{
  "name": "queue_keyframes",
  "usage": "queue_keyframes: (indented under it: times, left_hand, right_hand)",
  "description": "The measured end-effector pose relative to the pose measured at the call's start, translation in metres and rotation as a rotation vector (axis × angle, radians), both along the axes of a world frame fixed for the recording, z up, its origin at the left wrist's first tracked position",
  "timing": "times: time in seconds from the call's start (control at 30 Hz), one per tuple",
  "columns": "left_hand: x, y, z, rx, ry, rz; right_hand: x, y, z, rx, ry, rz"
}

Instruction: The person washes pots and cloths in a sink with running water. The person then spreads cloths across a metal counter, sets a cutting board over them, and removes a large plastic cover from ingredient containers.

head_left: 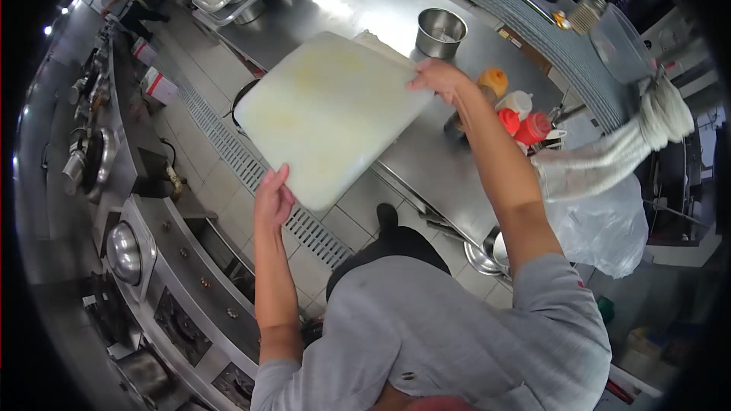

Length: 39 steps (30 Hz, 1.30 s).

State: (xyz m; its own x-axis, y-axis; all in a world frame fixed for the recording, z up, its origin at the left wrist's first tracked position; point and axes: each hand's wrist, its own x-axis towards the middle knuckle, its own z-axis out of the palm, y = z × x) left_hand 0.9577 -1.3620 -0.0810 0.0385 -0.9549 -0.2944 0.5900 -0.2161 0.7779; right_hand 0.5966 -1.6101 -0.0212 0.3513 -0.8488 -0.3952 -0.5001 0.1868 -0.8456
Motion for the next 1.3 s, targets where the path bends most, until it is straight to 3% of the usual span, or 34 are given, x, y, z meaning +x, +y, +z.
queue_keyframes:
  times: [0.17,0.27,0.37,0.43,0.53,0.6,0.73,0.77,0.87,0.93,0.97,1.0,1.07,1.13,1.2,1.3]
  left_hand:
    - [-0.023,-0.087,0.000,0.042,-0.063,-0.048]
    - [-0.024,-0.123,-0.029,0.049,-0.091,-0.192]
    - [-0.039,-0.146,-0.053,0.101,-0.062,-0.252]
    - [-0.046,-0.158,-0.074,0.155,-0.047,-0.282]
    - [-0.063,-0.158,-0.091,0.251,-0.105,-0.290]
    - [-0.063,-0.157,-0.104,0.281,-0.125,-0.339]
    - [-0.063,-0.162,-0.100,0.332,-0.197,-0.380]
    - [-0.063,-0.161,-0.099,0.353,-0.234,-0.401]
    - [-0.040,-0.172,-0.109,0.487,-0.923,-0.705]
    - [-0.035,-0.170,-0.093,0.254,-1.309,-0.794]
    - [-0.033,-0.167,-0.081,0.118,-1.497,-0.832]
    - [-0.040,-0.160,-0.064,-0.120,-1.650,-0.722]
    - [-0.069,-0.136,-0.037,-0.652,-1.855,-0.470]
    - [-0.092,-0.135,-0.051,-0.772,-1.842,-0.629]
    - [-0.107,-0.140,-0.074,-0.864,-1.845,-0.724]
    - [-0.114,-0.147,-0.094,-0.914,-1.885,-0.731]
  right_hand:
    - [-0.005,-0.098,-0.041,0.289,-0.064,-0.036]
    - [-0.022,-0.150,-0.074,0.376,0.034,0.022]
    - [-0.045,-0.181,-0.100,0.308,0.243,0.061]
    - [-0.058,-0.198,-0.135,0.126,0.398,0.159]
    - [-0.056,-0.199,-0.138,-0.185,0.762,0.486]
    - [-0.056,-0.205,-0.159,-0.259,0.992,0.704]
    - [-0.040,-0.186,-0.135,-0.252,1.062,0.782]
    - [-0.037,-0.180,-0.132,-0.249,1.032,0.578]
    - [-0.015,-0.150,-0.108,-0.286,0.904,0.021]
    - [0.022,-0.109,-0.070,-0.373,0.780,-0.299]
    - [0.032,-0.092,-0.083,-0.448,0.713,-0.282]
    - [0.037,-0.071,-0.095,-0.523,0.653,-0.271]
    - [0.045,0.007,-0.098,-0.726,0.168,-0.255]
    - [0.041,0.095,-0.102,-0.659,0.063,-0.143]
    - [0.029,0.187,-0.065,-0.464,0.188,-0.139]
    - [-0.014,0.298,-0.059,-0.315,0.176,-0.387]
